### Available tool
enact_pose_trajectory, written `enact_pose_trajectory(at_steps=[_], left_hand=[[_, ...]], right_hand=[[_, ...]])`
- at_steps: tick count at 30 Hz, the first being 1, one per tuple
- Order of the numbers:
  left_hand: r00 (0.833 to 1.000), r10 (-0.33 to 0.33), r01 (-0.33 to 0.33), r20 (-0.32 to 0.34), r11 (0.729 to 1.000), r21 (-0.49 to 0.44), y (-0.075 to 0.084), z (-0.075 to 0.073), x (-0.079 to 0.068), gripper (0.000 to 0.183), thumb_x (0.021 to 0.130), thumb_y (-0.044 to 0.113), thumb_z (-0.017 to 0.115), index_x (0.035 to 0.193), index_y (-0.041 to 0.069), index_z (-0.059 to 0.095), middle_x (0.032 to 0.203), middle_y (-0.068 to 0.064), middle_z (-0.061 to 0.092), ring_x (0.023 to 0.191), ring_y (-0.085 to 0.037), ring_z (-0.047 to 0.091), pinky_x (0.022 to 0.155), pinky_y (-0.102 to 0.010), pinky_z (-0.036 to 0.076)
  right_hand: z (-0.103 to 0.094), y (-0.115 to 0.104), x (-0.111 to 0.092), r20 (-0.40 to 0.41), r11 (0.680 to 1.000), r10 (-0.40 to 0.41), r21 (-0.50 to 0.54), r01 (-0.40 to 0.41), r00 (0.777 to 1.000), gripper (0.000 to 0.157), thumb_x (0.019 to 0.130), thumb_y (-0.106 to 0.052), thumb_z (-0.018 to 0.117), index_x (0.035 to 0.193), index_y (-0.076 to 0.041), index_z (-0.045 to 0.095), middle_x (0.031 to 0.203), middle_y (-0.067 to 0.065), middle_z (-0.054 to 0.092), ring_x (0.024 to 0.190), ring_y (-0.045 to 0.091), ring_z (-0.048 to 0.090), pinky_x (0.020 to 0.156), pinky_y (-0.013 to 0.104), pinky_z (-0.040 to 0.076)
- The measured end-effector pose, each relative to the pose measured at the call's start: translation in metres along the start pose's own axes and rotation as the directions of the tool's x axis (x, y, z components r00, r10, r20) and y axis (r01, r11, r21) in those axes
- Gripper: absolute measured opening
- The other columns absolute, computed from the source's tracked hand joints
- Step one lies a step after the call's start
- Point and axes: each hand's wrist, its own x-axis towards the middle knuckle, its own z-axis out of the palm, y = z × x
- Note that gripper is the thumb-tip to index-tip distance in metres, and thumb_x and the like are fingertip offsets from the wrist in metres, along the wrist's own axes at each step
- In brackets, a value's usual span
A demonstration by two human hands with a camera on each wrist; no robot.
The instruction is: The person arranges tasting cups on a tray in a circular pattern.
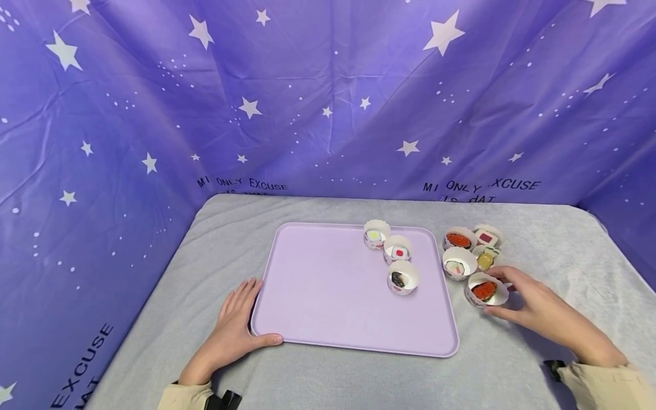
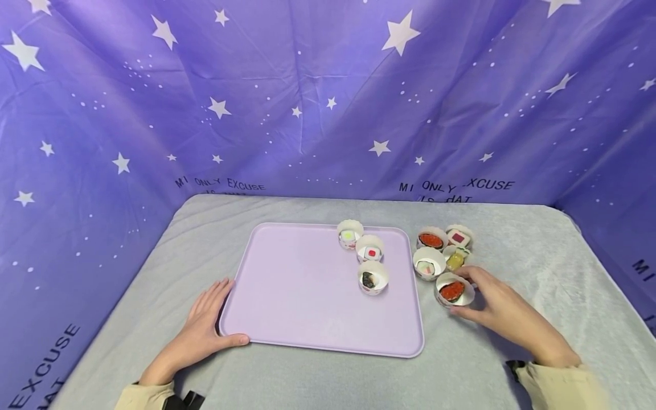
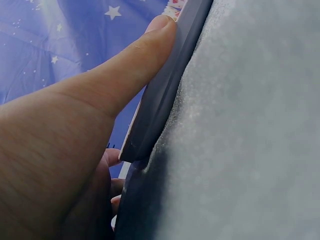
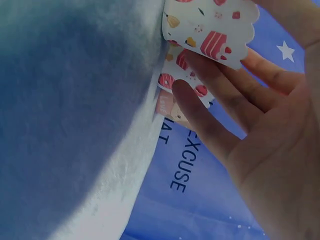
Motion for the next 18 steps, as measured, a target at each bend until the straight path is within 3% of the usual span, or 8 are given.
enact_pose_trajectory(at_steps=[7,18], left_hand=[[1.000,-0.002,0.002,0.004,1.000,-0.003,0.000,0.000,0.000,0.120,0.068,0.064,0.081,0.157,0.006,0.026,0.161,-0.021,0.024,0.150,-0.040,0.016,0.117,-0.061,0.008],[1.000,0.000,0.000,0.002,1.000,-0.002,0.000,0.000,0.000,0.119,0.068,0.063,0.081,0.157,0.007,0.025,0.161,-0.021,0.024,0.150,-0.040,0.016,0.117,-0.061,0.008]], right_hand=[[0.003,-0.003,0.002,0.031,1.000,0.026,-0.012,-0.025,0.999,0.062,0.072,-0.033,0.089,0.123,-0.012,0.059,0.114,0.005,0.068,0.091,0.006,0.061,0.068,0.030,0.054],[-0.003,-0.011,0.002,0.038,0.999,0.032,0.010,-0.032,0.999,0.050,0.079,-0.030,0.085,0.120,-0.016,0.061,0.118,0.006,0.069,0.097,0.031,0.067,0.075,0.045,0.057]])
